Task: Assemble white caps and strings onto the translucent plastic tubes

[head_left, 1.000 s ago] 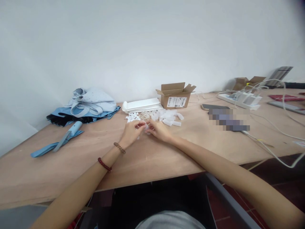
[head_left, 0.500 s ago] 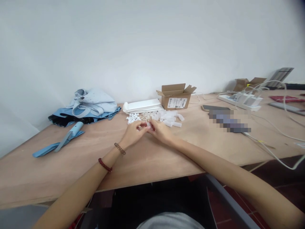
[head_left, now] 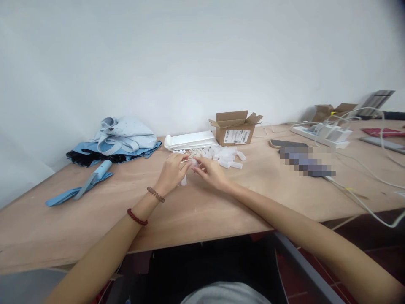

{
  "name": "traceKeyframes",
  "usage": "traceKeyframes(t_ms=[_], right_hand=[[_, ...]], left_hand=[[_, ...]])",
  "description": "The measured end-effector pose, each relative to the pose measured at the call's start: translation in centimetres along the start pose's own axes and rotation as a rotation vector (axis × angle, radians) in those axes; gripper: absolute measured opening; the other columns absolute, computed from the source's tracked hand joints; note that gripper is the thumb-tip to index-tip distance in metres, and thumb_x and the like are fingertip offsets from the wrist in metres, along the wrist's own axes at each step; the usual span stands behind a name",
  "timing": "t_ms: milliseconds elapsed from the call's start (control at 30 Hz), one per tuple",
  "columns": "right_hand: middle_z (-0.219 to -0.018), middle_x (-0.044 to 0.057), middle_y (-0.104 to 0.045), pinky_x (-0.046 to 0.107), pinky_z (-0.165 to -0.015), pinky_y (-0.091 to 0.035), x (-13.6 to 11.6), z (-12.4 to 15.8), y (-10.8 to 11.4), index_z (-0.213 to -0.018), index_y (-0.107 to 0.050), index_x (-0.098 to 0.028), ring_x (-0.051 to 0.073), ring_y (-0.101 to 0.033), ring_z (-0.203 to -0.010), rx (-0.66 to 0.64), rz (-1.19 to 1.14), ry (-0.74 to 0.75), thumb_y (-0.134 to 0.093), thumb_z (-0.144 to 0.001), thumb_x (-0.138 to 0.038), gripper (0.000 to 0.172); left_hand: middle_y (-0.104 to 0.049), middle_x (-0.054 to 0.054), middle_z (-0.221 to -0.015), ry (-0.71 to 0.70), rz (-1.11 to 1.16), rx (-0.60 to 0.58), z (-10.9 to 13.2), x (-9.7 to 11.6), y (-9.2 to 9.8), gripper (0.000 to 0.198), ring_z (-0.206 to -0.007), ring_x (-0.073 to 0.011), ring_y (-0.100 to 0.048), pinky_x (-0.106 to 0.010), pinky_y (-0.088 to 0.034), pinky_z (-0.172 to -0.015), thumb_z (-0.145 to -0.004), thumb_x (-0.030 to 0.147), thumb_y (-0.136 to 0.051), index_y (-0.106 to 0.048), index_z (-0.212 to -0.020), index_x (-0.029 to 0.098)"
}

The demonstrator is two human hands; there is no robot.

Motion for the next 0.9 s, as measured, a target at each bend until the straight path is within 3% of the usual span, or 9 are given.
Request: traceKeyframes(t_ms=[67,167,367,600,733,900], right_hand=[[-0.087,0.008,-0.067,0.028,-0.067,-0.050,0.5,-0.1,0.1,-0.109,-0.060,-0.013,0.016,-0.063,-0.075,0.010,-0.071,-0.104,-0.057,-0.083,-0.032,0.032],[-0.084,0.006,-0.066,0.027,-0.062,-0.051,0.9,-0.1,0.0,-0.100,-0.063,-0.013,0.015,-0.063,-0.070,-0.012,-0.204,-0.223,-0.060,-0.080,-0.034,0.029],[-0.079,0.004,-0.065,0.024,-0.058,-0.052,1.1,-0.2,-0.6,-0.090,-0.062,-0.013,0.012,-0.060,-0.067,-0.059,-0.473,-0.332,-0.063,-0.077,-0.032,0.023],[-0.075,0.001,-0.063,0.029,-0.064,-0.054,2.0,-0.2,-1.5,-0.086,-0.062,-0.014,0.013,-0.061,-0.063,-0.129,-0.579,-0.390,-0.063,-0.077,-0.031,0.019],[-0.078,0.002,-0.065,0.028,-0.064,-0.051,2.1,0.0,-1.5,-0.093,-0.064,-0.014,0.013,-0.061,-0.062,-0.172,-0.406,-0.334,-0.053,-0.085,-0.029,0.021],[-0.094,0.006,-0.069,0.027,-0.075,-0.045,1.1,0.0,-0.7,-0.093,-0.066,-0.015,0.016,-0.061,-0.085,-0.151,0.032,-0.112,-0.054,-0.084,-0.024,0.018]], left_hand=[[-0.059,-0.013,-0.111,-0.150,-0.121,-0.013,0.2,1.1,0.3,0.031,-0.107,-0.0246,-0.053,-0.043,-0.043,-0.094,-0.083,0.023,-0.053,-0.057,-0.112,0.014],[-0.054,-0.013,-0.121,-0.283,-0.157,-0.124,0.5,2.3,0.0,0.040,-0.116,-0.0255,-0.047,-0.044,-0.038,-0.099,-0.082,0.023,-0.055,-0.050,-0.121,0.016],[-0.056,-0.012,-0.116,-0.278,-0.175,-0.176,0.5,2.3,-0.6,0.035,-0.114,-0.0275,-0.045,-0.047,-0.039,-0.096,-0.080,0.030,-0.061,-0.054,-0.111,0.017],[-0.061,-0.009,-0.106,-0.214,-0.141,-0.187,0.5,0.8,-0.9,0.040,-0.105,-0.0262,-0.046,-0.041,-0.042,-0.091,-0.073,0.034,-0.066,-0.056,-0.107,0.015],[-0.062,-0.009,-0.104,-0.182,-0.148,-0.226,0.4,0.1,-0.7,0.038,-0.103,-0.0262,-0.046,-0.040,-0.041,-0.090,-0.072,0.032,-0.065,-0.058,-0.105,0.016],[-0.063,-0.009,-0.097,-0.113,-0.188,-0.353,0.5,-0.4,-0.5,0.037,-0.099,-0.0271,-0.046,-0.041,-0.042,-0.087,-0.070,0.033,-0.063,-0.060,-0.103,0.016]])
Point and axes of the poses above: each hand's wrist, its own z-axis away from the middle knuckle, its own y-axis out of the back of the hand, x = y × z, the point moved 4 cm from there along -z, towards the middle knuckle
